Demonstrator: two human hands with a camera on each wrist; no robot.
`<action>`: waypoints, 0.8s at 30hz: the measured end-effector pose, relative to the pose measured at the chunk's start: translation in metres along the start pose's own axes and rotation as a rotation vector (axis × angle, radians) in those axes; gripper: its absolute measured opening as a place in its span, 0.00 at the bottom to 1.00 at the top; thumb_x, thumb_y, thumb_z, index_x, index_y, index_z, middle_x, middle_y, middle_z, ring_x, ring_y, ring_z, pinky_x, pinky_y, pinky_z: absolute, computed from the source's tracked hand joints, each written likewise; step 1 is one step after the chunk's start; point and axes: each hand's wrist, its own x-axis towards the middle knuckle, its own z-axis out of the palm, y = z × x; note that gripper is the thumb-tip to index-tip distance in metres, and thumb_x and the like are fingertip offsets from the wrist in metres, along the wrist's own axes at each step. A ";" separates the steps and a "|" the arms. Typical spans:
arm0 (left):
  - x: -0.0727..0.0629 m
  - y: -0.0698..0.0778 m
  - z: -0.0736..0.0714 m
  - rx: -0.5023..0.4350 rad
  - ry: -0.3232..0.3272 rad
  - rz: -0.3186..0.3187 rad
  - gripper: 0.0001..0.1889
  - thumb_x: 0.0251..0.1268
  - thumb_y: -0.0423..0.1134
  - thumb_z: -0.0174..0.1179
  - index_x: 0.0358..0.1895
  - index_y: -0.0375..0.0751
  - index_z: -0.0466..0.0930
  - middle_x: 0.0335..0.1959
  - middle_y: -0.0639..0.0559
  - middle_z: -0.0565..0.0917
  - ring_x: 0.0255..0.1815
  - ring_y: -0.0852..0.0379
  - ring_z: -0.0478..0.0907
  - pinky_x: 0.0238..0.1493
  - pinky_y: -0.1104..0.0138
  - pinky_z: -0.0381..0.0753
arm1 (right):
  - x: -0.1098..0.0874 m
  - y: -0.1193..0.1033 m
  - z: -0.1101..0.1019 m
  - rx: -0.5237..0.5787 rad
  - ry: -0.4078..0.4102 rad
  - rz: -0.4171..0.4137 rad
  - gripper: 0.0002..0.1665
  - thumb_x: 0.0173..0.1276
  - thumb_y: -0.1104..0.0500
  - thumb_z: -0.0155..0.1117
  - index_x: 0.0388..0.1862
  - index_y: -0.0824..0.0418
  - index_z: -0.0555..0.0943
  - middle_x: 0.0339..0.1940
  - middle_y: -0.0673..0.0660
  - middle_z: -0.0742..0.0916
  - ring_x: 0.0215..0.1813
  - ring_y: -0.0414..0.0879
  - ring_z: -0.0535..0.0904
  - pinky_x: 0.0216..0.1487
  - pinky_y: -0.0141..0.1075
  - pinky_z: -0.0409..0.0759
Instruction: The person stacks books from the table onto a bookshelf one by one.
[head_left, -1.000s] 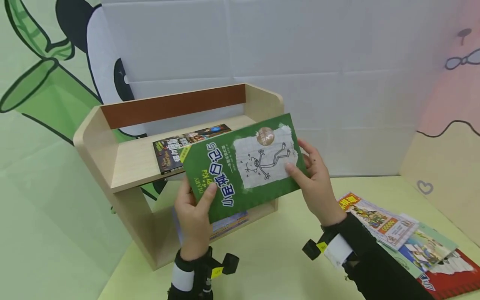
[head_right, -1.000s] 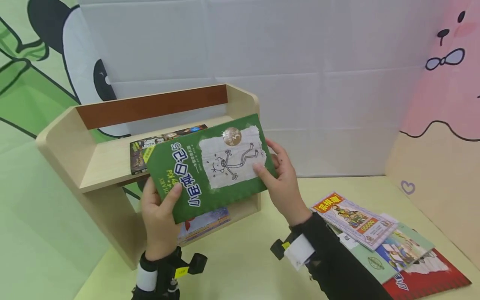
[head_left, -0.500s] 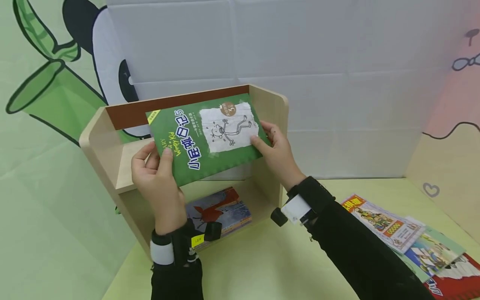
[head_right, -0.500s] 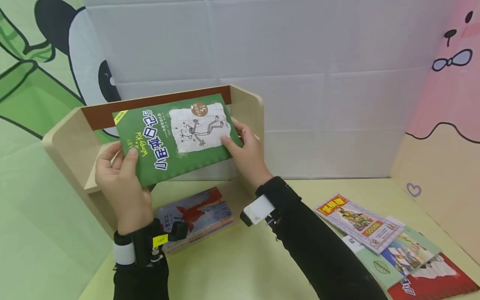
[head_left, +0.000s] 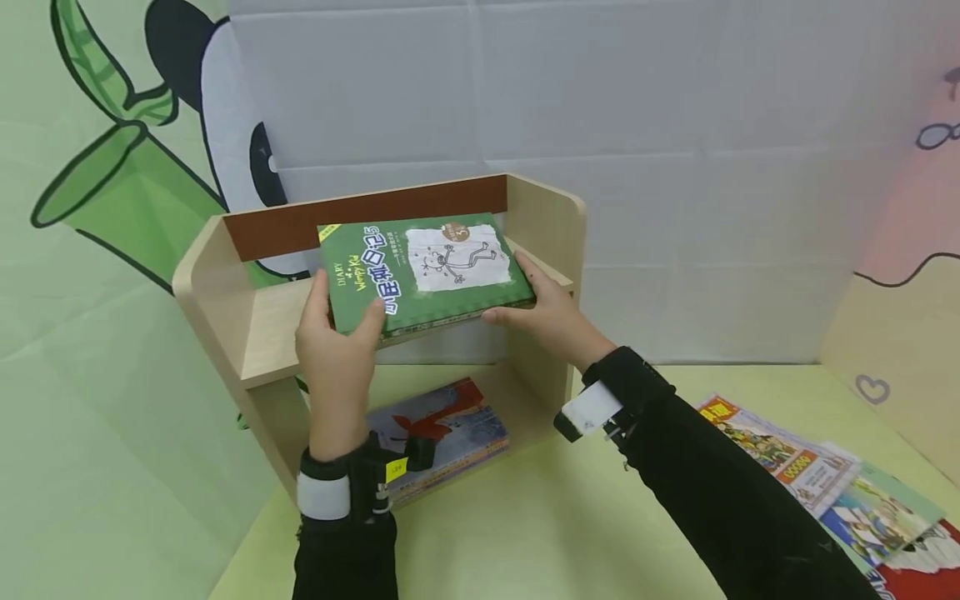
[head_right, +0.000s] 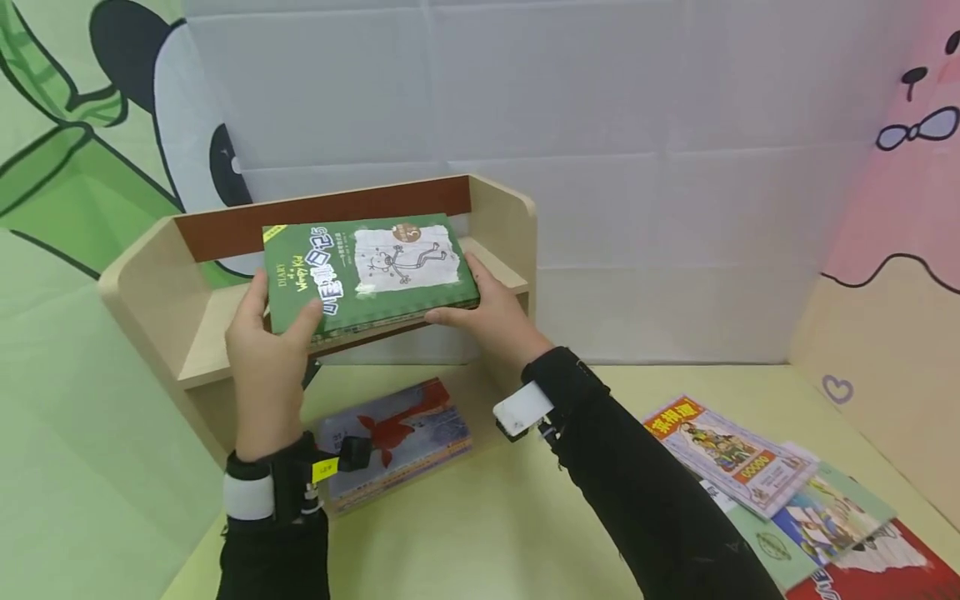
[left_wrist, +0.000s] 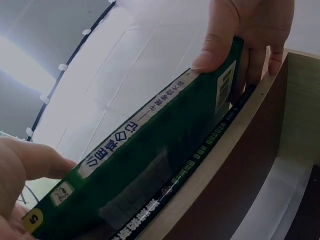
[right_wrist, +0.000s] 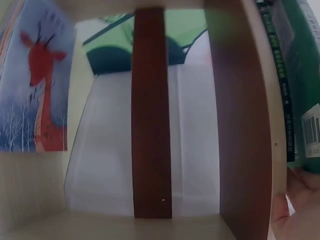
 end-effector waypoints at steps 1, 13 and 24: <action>0.001 0.001 0.000 0.079 -0.025 0.000 0.42 0.64 0.41 0.63 0.76 0.37 0.50 0.73 0.47 0.62 0.69 0.55 0.64 0.63 0.60 0.72 | 0.001 0.001 0.000 -0.028 0.008 0.004 0.58 0.61 0.50 0.72 0.80 0.54 0.47 0.74 0.54 0.66 0.65 0.46 0.66 0.66 0.42 0.64; 0.011 0.012 -0.004 0.557 -0.243 -0.036 0.61 0.47 0.54 0.75 0.77 0.39 0.41 0.66 0.36 0.67 0.63 0.36 0.65 0.61 0.44 0.67 | 0.007 -0.004 0.004 -0.199 0.063 0.032 0.54 0.60 0.47 0.72 0.77 0.62 0.56 0.71 0.59 0.70 0.62 0.50 0.68 0.63 0.44 0.67; 0.013 0.004 -0.005 0.639 -0.232 -0.061 0.57 0.53 0.51 0.72 0.76 0.34 0.41 0.70 0.35 0.62 0.67 0.34 0.61 0.65 0.44 0.61 | 0.010 -0.003 0.013 -0.358 0.107 0.005 0.44 0.63 0.44 0.69 0.72 0.60 0.66 0.68 0.59 0.74 0.63 0.50 0.70 0.61 0.45 0.69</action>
